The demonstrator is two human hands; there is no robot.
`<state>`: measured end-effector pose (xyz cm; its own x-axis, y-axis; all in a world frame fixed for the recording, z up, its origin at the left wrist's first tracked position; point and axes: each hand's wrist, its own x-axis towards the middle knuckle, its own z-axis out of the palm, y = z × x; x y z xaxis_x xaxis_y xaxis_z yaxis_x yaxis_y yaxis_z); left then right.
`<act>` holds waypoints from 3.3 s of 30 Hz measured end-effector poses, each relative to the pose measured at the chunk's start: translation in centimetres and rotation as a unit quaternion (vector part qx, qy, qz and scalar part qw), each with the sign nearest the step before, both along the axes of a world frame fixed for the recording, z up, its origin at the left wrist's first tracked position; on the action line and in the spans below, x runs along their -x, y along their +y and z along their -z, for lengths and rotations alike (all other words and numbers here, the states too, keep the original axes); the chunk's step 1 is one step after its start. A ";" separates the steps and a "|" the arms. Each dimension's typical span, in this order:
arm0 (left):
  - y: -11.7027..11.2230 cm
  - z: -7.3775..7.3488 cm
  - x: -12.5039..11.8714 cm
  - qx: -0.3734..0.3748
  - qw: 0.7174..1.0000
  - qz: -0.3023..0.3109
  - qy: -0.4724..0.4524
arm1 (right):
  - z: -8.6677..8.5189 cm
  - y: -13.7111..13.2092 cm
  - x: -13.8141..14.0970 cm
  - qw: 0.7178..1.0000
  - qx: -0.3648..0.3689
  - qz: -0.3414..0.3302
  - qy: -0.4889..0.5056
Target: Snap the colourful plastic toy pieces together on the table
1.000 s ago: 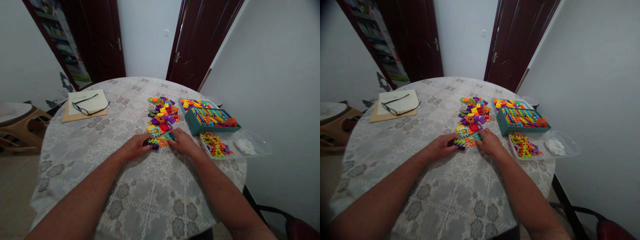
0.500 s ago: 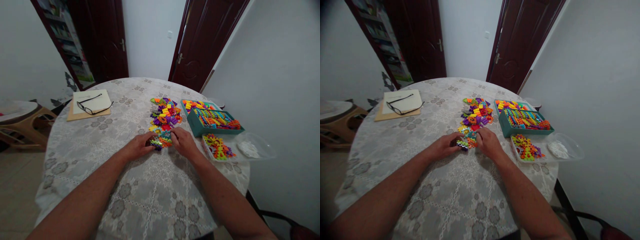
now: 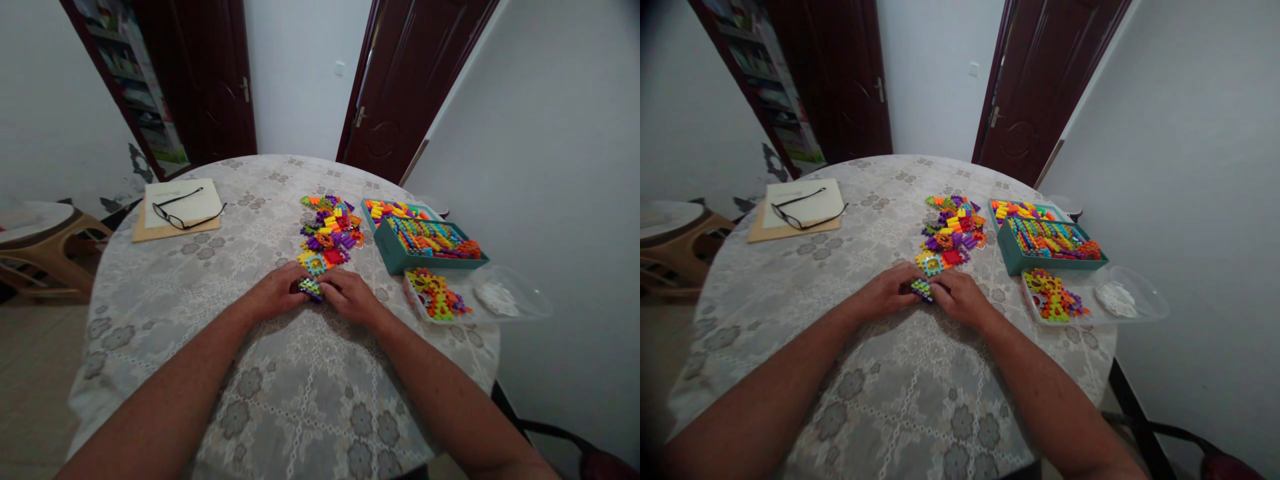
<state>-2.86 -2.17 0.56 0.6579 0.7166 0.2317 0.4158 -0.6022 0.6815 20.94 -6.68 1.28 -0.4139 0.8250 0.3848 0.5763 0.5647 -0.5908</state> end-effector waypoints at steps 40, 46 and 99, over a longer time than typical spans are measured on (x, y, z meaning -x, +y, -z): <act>0.2 0.3 0.2 0.089 0.995 -0.033 0.004 | -0.9 -0.6 0.8 0.993 0.047 0.096 -0.043; 0.6 0.2 0.3 0.054 0.998 -0.002 0.016 | -0.7 -0.4 1.2 0.992 0.031 0.086 -0.088; 0.8 0.5 0.3 0.063 0.997 -0.033 0.015 | -7.2 0.3 -23.0 0.838 -0.191 0.505 -0.086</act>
